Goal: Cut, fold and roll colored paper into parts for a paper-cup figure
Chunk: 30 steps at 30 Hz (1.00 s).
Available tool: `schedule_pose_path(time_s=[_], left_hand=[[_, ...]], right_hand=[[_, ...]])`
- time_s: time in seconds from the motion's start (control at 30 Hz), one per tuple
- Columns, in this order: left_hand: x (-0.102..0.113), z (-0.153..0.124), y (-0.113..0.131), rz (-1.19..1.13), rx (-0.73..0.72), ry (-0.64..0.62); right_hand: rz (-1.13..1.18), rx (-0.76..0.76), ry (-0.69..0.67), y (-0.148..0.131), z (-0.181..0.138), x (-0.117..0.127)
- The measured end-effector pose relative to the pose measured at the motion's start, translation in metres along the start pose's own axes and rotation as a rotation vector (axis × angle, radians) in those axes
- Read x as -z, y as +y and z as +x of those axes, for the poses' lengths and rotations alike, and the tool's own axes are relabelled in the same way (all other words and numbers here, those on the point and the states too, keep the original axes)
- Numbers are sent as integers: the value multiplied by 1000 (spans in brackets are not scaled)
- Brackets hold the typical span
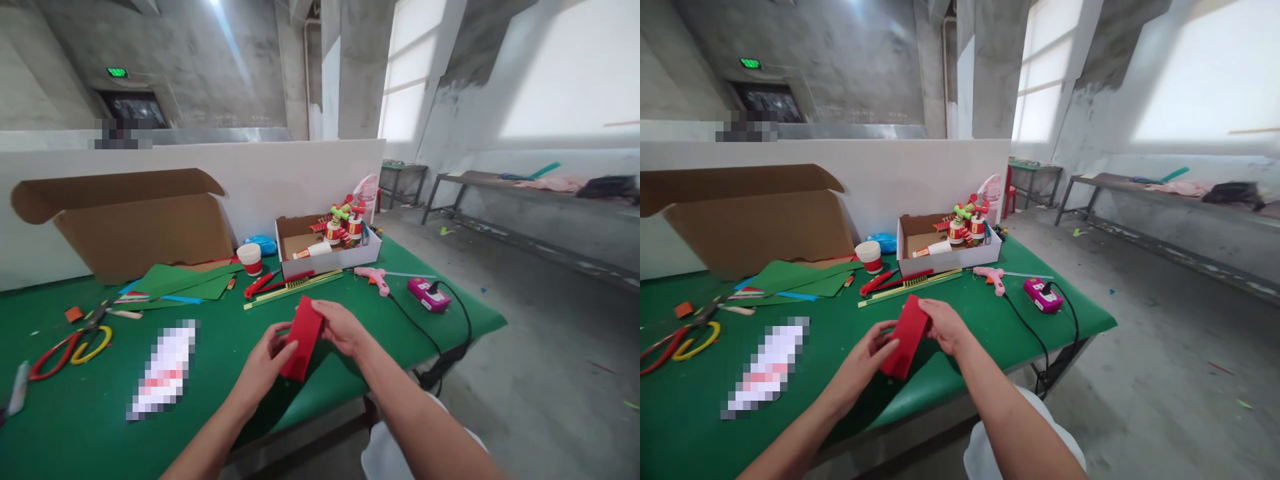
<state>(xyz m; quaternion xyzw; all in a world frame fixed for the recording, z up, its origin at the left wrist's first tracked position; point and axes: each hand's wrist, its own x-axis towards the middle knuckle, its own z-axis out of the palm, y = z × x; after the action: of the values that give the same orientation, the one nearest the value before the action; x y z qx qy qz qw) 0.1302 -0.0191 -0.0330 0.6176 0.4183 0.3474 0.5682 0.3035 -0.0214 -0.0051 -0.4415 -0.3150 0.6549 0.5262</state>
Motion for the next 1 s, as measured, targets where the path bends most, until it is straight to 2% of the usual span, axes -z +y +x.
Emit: schedule_pose_path(time_s=[0.1, 0.2, 0.3, 0.57, 0.73, 0.8, 0.9, 1.0], left_hand=[[-1, -2, 2, -68, 151, -73], [5, -5, 5, -99, 216, -16], [11, -5, 10, -114, 268, 32], [13, -1, 3, -62, 228, 3], [10, 0, -2, -22, 207, -2], [10, -1, -3, -14, 201, -9], [10, -1, -3, 0, 209, -26], [11, -1, -3, 24, 214, -64]], right_hand=[[-61, 72, -8, 2, 0, -3], [-388, 197, 40, -1, 4, 9], [-667, 262, 137, -8, 7, 31], [-767, 331, 606, -33, 18, 91], [-964, 389, 909, -53, 11, 123], [-1055, 368, 993, -62, 2, 137], [-1185, 307, 1033, -72, -13, 154], [-1326, 244, 983, -71, -21, 159]])
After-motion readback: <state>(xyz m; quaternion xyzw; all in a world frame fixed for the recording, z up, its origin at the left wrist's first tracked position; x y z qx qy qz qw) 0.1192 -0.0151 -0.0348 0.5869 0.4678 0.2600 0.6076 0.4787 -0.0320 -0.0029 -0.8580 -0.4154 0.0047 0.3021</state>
